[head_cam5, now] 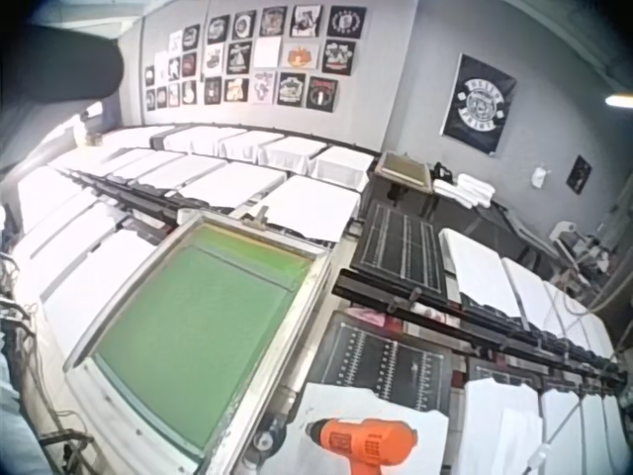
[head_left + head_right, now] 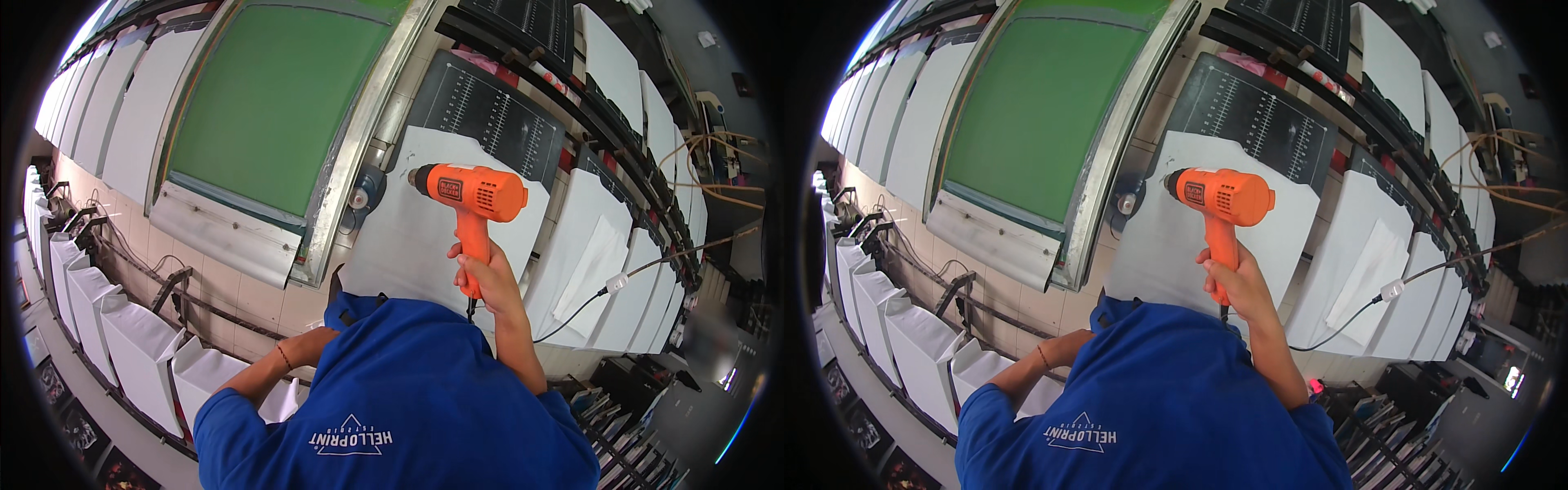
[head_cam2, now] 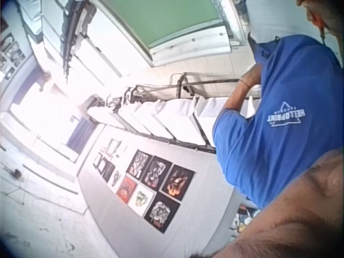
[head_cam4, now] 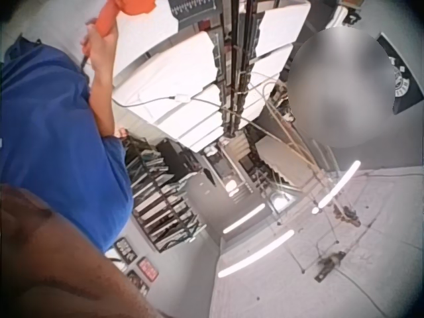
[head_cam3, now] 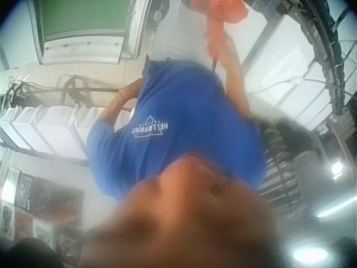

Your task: The person uses a heat gun to apply heat to a white t-shirt placed on a heat press machine. They then inspect the shirt for a small mark, smooth it out, and place it back on the press. Finally, they pick up a stack of folded white t-shirts and walk through the room.

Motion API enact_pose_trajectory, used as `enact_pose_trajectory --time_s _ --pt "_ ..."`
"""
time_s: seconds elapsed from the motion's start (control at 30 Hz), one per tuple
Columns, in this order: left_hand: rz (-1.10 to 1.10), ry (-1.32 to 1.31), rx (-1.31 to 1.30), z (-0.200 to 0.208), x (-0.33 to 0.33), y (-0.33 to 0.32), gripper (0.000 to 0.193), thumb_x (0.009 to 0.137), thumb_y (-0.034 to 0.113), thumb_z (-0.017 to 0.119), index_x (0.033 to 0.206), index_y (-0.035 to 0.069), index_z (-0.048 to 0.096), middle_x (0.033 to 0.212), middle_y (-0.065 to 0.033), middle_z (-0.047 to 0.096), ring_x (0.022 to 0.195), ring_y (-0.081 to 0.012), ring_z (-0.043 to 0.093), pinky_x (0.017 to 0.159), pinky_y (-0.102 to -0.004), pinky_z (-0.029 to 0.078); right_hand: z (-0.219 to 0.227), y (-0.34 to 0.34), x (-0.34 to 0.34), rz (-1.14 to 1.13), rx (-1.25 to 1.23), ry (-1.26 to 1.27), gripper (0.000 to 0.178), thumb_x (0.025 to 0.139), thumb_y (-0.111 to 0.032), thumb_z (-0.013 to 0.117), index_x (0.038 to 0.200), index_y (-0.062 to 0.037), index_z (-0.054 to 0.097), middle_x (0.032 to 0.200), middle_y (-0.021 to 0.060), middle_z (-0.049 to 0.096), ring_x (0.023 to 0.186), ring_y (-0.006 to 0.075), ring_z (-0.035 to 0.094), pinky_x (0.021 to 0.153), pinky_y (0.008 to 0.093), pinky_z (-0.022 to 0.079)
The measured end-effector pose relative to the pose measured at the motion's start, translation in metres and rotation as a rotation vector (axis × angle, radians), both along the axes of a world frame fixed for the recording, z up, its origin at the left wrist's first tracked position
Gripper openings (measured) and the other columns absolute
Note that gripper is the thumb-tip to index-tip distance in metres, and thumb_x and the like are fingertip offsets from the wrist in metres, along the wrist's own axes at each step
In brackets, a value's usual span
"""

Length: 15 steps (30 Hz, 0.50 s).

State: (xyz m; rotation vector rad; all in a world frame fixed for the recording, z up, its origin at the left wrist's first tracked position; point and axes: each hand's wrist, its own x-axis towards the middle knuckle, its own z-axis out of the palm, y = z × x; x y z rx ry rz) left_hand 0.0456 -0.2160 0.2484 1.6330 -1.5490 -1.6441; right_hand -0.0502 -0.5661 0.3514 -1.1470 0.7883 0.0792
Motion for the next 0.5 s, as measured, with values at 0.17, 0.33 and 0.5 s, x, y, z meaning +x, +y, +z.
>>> enact_pose_trajectory --time_s 0.17,0.33,0.5 --pt "-0.019 -0.002 -0.021 0.001 0.0021 -0.0007 0.043 0.076 0.032 0.071 0.108 0.006 0.06 0.099 -0.0211 0.067 0.092 -0.0421 0.063 0.08 -0.047 0.052 -0.0033 -0.0031 -0.006 -0.065 0.075 -0.038 0.041 0.085 -0.01 0.058 0.123 0.0029 0.05 0.096 0.0091 0.059 0.058 0.0094 0.055 0.058 0.0273 0.051" --pt "-0.016 -0.009 -0.006 -0.0032 0.0001 0.0018 0.043 0.075 0.032 0.071 0.106 0.005 0.06 0.099 -0.0212 0.066 0.093 -0.0418 0.063 0.082 -0.047 0.051 -0.0073 -0.0061 -0.0084 -0.101 0.11 -0.035 0.044 0.085 -0.01 0.057 0.126 0.0034 0.049 0.093 0.0082 0.059 0.056 0.0087 0.054 0.059 0.0283 0.052" --pt "0.015 0.022 0.002 -0.0046 -0.0006 0.0023 0.04 0.075 0.032 0.07 0.102 0.004 0.062 0.097 -0.0216 0.066 0.091 -0.0421 0.063 0.082 -0.0476 0.05 -0.0081 -0.0051 -0.0085 -0.109 0.156 -0.039 0.043 0.084 -0.009 0.058 0.124 0.0026 0.049 0.093 0.0079 0.058 0.056 0.009 0.054 0.058 0.0278 0.052"
